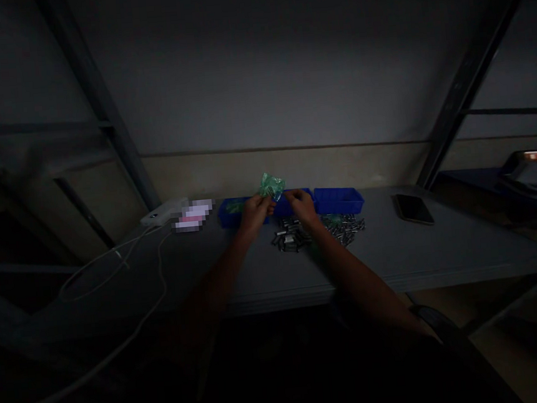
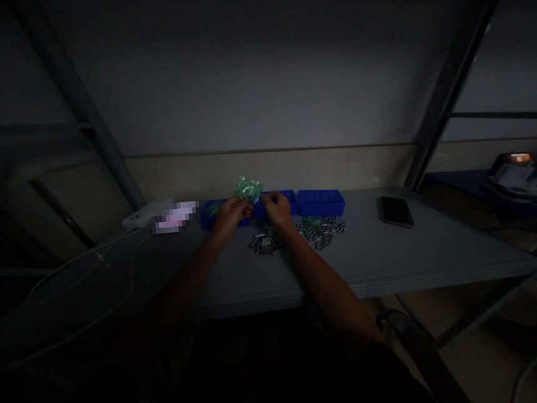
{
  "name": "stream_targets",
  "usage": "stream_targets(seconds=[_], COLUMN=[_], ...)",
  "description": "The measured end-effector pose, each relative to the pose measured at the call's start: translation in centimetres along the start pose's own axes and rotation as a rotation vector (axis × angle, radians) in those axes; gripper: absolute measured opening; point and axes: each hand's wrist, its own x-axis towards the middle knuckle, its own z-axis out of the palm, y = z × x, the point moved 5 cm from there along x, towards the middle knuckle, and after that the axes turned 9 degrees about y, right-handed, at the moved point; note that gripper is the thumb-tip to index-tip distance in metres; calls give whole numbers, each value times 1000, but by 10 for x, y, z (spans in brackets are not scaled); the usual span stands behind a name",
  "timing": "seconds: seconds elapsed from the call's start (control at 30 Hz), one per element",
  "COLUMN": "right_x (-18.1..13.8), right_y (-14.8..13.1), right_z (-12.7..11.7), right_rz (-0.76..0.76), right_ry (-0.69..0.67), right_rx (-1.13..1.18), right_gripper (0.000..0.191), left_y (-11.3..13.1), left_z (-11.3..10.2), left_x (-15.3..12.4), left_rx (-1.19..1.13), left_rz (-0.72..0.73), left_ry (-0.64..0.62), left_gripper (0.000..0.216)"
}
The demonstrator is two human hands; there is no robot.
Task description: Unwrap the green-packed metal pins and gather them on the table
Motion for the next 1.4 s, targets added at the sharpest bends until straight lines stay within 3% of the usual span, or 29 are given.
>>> stream_targets(seconds=[0.1,0.27,0.7,0.93,1.13,1.4], right_x=[3,3,4,3,4,3], right_y=[4,-1,-9,-16,-15,-20], right_z=[3,7,-4,-8,-8,-11], right_rz=[73,34,-71,-98,-153,-221], right_ry=[-96,-217,-327,-337,-351,-451], right_rx=[114,205,229,217,167,165], right_gripper=[18,13,13,16,16,22], left_y=[-1,-3,-4,-5,-3,-3], left_z=[0,-1,6,1,2,5], left_x=[1,1,-6,1,-1,-5], left_rx=[-7,-48,-171,-72,-67,-177], left_rz=[-19,-94,-269,-175,-147,-315], left_ry=[5,14,-176,-103,-141,-270], left_gripper=[16,15,11,13,15,9])
